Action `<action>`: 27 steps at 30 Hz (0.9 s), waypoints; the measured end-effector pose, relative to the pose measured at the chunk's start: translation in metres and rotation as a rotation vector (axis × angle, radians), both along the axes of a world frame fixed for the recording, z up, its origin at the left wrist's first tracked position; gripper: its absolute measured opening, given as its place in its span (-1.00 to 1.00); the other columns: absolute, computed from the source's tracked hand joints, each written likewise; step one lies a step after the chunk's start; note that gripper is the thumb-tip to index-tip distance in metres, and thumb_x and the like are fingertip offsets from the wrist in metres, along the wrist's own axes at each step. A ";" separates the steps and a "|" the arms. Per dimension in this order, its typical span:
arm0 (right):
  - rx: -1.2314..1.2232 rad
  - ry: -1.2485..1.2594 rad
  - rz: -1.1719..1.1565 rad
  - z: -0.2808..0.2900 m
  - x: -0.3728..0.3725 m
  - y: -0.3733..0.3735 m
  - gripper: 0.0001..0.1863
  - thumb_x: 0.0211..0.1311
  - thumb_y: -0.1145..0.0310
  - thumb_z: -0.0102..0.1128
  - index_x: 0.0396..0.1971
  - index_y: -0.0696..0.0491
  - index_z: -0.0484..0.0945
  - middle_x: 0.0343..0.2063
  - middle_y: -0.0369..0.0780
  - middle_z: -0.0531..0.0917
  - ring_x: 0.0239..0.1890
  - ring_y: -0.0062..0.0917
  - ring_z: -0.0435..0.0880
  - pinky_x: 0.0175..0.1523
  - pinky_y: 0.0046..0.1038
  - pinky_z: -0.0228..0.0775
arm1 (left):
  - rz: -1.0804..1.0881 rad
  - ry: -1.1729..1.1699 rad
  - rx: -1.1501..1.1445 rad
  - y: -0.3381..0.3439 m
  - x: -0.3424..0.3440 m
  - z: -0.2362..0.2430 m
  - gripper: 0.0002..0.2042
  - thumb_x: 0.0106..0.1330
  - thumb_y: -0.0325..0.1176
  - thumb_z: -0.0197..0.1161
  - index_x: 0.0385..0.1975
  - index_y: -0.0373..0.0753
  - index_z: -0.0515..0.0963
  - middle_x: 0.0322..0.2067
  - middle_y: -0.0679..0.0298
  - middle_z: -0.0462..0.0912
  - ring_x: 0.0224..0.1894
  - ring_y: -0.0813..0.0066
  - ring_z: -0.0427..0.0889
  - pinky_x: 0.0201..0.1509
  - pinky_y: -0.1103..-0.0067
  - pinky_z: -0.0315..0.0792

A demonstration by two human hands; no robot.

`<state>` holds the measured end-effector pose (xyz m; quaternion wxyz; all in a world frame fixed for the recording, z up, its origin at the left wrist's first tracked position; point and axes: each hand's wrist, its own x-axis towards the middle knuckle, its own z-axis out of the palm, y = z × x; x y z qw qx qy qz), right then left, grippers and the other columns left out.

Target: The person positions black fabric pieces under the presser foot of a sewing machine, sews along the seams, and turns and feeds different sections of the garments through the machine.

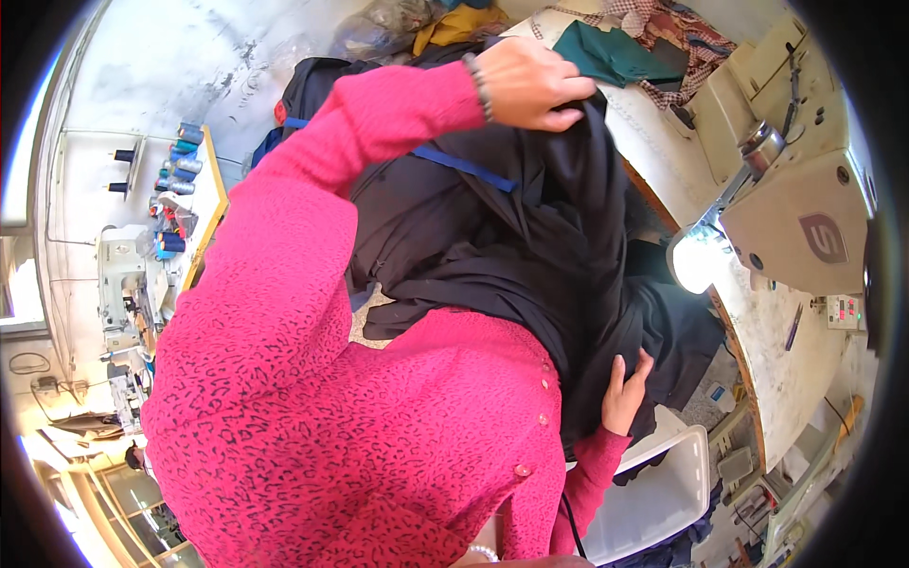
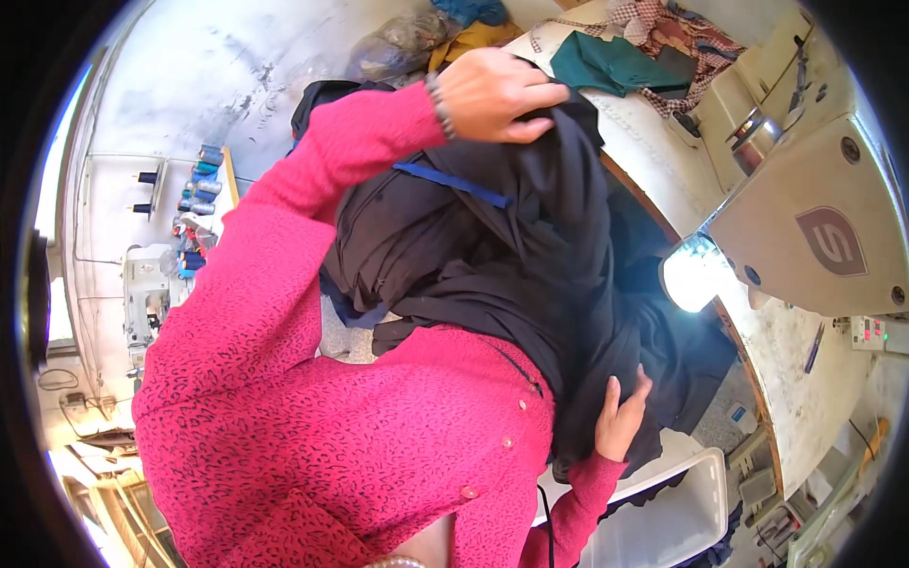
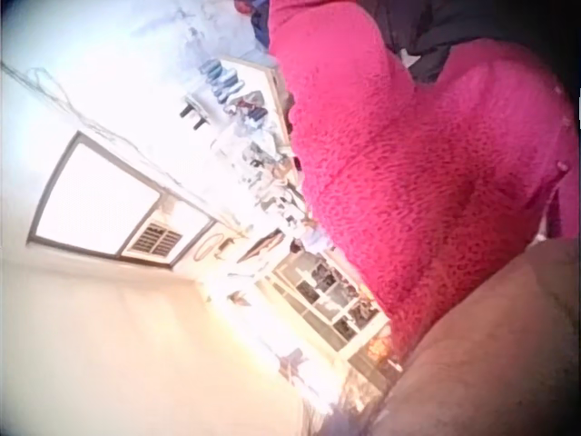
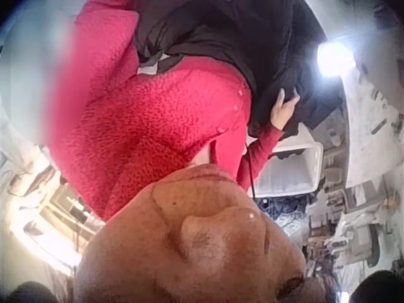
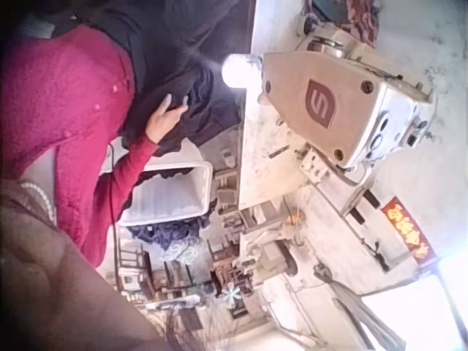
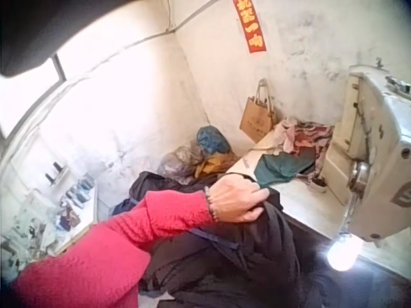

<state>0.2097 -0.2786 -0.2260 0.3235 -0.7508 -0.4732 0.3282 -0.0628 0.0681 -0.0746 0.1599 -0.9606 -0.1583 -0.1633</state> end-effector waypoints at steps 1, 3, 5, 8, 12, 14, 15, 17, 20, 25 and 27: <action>0.018 -0.023 0.015 -0.009 -0.003 -0.002 -0.51 0.32 0.25 0.04 0.11 0.27 0.28 0.00 0.13 0.48 0.08 -0.02 0.44 0.17 -0.28 0.23 | 0.067 0.001 0.017 -0.015 -0.011 -0.002 -0.71 0.12 -0.20 0.18 -0.17 -0.12 0.49 -0.55 0.29 0.49 -0.49 0.31 0.56 -0.46 0.44 0.44; -0.012 -0.006 0.045 -0.028 -0.006 -0.004 -0.52 0.31 0.26 0.05 0.10 0.26 0.28 -0.01 0.14 0.48 0.08 0.01 0.43 0.16 -0.25 0.22 | 0.448 0.058 -0.066 -0.061 -0.043 -0.050 -0.60 0.10 -0.20 0.21 -0.03 -0.13 0.45 -0.51 0.29 0.49 -0.49 0.31 0.55 -0.44 0.42 0.45; -0.019 -0.029 0.075 -0.033 -0.013 -0.005 -0.53 0.31 0.26 0.05 0.09 0.25 0.29 -0.02 0.14 0.48 0.07 0.02 0.43 0.15 -0.23 0.23 | 0.738 0.205 -0.366 -0.113 -0.104 -0.140 -0.53 0.13 -0.26 0.18 0.07 -0.27 0.38 -0.27 0.13 0.54 -0.28 0.21 0.59 -0.26 0.37 0.51; -0.048 -0.137 0.072 -0.039 -0.006 -0.008 -0.55 0.30 0.25 0.06 0.06 0.24 0.31 -0.05 0.14 0.49 0.04 0.03 0.43 0.12 -0.21 0.23 | 0.452 0.226 -0.635 -0.177 -0.153 -0.162 -0.49 0.05 -0.44 0.20 0.09 -0.31 0.37 0.18 0.00 0.34 0.24 0.11 0.32 0.30 0.40 0.24; -0.032 -0.220 0.098 -0.036 0.002 -0.006 -0.56 0.29 0.22 0.09 0.00 0.25 0.35 -0.09 0.13 0.51 -0.02 0.01 0.46 0.08 -0.22 0.26 | 0.917 -0.160 -0.444 -0.179 -0.202 -0.115 -0.63 0.12 -0.33 0.24 -0.07 -0.33 0.45 0.03 0.03 0.47 0.13 0.10 0.41 0.20 0.34 0.33; -0.004 -0.213 0.109 -0.037 0.004 -0.002 -0.57 0.28 0.23 0.10 -0.02 0.27 0.37 -0.12 0.12 0.52 -0.04 0.00 0.48 0.07 -0.24 0.27 | 1.239 -0.272 -0.077 -0.173 -0.265 -0.138 -0.69 0.19 -0.22 0.21 -0.19 -0.31 0.49 -0.04 0.03 0.52 0.00 0.05 0.50 0.06 0.30 0.41; -0.002 -0.208 0.126 -0.037 0.001 0.000 -0.57 0.28 0.23 0.10 -0.02 0.27 0.37 -0.12 0.12 0.52 -0.04 0.00 0.48 0.07 -0.24 0.27 | 1.348 -0.264 0.218 -0.175 -0.301 -0.162 -0.67 0.22 -0.14 0.19 -0.24 -0.31 0.50 -0.07 0.03 0.53 -0.08 0.02 0.55 -0.03 0.28 0.46; -0.017 -0.225 0.121 -0.036 0.001 0.001 -0.57 0.29 0.24 0.09 -0.02 0.27 0.37 -0.12 0.11 0.52 -0.03 -0.01 0.47 0.07 -0.24 0.27 | 1.525 -0.153 -0.100 -0.171 -0.311 -0.164 -0.60 0.22 -0.03 0.16 -0.22 -0.29 0.51 -0.12 0.01 0.55 -0.13 0.00 0.56 -0.07 0.27 0.46; 0.041 -0.242 0.106 -0.043 -0.002 -0.003 -0.58 0.32 0.23 0.06 -0.02 0.27 0.34 -0.12 0.11 0.53 -0.04 -0.05 0.50 0.06 -0.31 0.29 | 1.585 0.001 -0.418 -0.158 -0.327 -0.167 -0.51 0.21 0.14 0.11 -0.29 -0.25 0.55 -0.28 -0.01 0.59 -0.25 -0.01 0.59 -0.17 0.25 0.47; 0.023 -0.283 0.066 -0.045 -0.009 -0.005 -0.57 0.30 0.23 0.08 -0.01 0.27 0.36 -0.11 0.10 0.53 -0.04 -0.03 0.49 0.07 -0.28 0.28 | 1.529 -0.179 -0.813 -0.147 -0.347 -0.136 -0.39 0.09 0.27 0.19 -0.76 -0.27 0.46 -0.66 0.06 0.55 -0.54 0.07 0.56 -0.37 0.31 0.40; 0.029 -0.268 0.081 -0.046 -0.010 -0.003 -0.58 0.31 0.23 0.07 -0.02 0.26 0.35 -0.13 0.10 0.53 -0.05 -0.05 0.51 0.06 -0.31 0.30 | 1.418 -0.439 -1.025 -0.145 -0.358 -0.116 -0.40 0.08 0.19 0.30 -0.89 -0.21 0.32 -0.83 0.37 0.28 -0.70 0.58 0.23 -0.56 0.51 0.18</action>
